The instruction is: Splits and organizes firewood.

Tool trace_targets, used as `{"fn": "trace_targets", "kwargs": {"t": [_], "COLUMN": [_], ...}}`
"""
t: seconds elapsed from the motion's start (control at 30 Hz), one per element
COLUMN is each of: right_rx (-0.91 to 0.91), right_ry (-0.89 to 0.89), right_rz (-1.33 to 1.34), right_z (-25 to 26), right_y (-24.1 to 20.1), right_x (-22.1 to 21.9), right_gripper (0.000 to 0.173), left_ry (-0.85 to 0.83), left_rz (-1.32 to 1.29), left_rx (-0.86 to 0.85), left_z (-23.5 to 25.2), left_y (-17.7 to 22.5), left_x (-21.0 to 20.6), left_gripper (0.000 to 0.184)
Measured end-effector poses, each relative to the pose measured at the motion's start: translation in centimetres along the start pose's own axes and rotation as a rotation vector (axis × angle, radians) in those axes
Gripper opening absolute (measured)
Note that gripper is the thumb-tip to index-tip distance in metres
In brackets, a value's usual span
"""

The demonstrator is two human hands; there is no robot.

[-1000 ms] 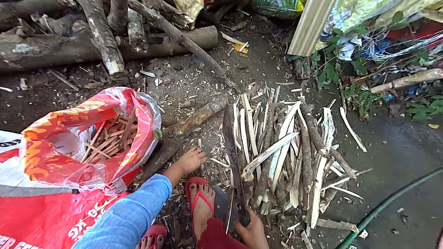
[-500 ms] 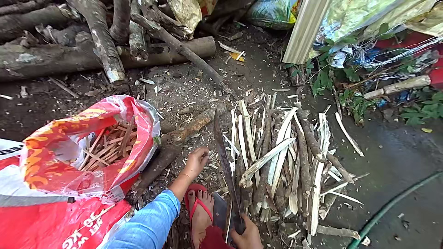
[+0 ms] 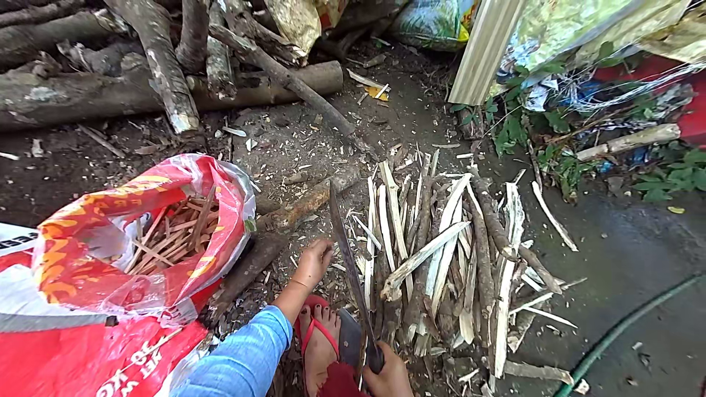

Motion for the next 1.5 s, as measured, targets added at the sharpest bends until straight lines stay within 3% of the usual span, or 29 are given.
{"fn": "trace_targets", "kwargs": {"t": [0.17,0.37,0.5,0.6,0.73,0.8,0.9,1.03,1.27,1.4,1.5], "right_rx": [0.038,-0.032,0.013,-0.059,0.004,0.084,0.114,-0.048,0.153,-0.043,0.011], "right_ry": [0.026,-0.024,0.013,-0.043,0.018,0.084,0.148,-0.001,0.209,0.026,0.050], "right_rz": [-0.060,-0.123,-0.111,-0.123,-0.075,-0.063,-0.066,-0.090,-0.044,-0.088,-0.074], "right_z": [0.0,0.7,-0.1,0.5,0.6,0.3,0.1,2.1,1.1,2.7,2.7], "right_y": [-0.4,-0.3,-0.4,0.2,-0.3,-0.4,0.3,1.4,1.1,3.0,2.1], "right_x": [0.4,0.2,0.0,-0.4,0.3,0.6,-0.1,-1.1,-1.5,-2.7,-1.9], "right_gripper": [0.044,0.046,0.045,0.047,0.046,0.043,0.042,0.047,0.043,0.046,0.045], "left_ry": [0.169,0.069,0.129,0.062,-0.081,-0.101,0.072,0.152,0.207,0.195,0.186], "left_rz": [-0.001,0.042,0.048,0.066,0.072,0.000,-0.139,-0.103,-0.127,-0.080,-0.072], "left_rx": [-0.168,-0.113,-0.198,-0.118,0.042,0.149,0.228,0.291,0.303,0.327,0.323], "left_z": [0.0,0.6,0.3,0.4,1.1,1.3,-0.2,-2.9,-5.9,-5.9,-6.0], "left_y": [1.0,0.4,1.2,-0.1,1.4,1.8,0.0,-2.5,-4.0,-4.1,-4.1], "left_x": [0.4,0.5,1.1,0.5,1.5,2.9,4.4,4.9,5.7,5.6,5.5], "left_gripper": [0.014,0.017,0.016,0.018,0.024,0.047,0.073,0.070,0.064,0.062,0.061]}}
Point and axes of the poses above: each hand's wrist, its own z-axis towards the middle knuckle, its own x-axis out of the back of the hand, y = z × x, the point moved 3 cm from there along z, towards the middle knuckle, and after that the axes turned 10 degrees about x, right-handed, at the moved point
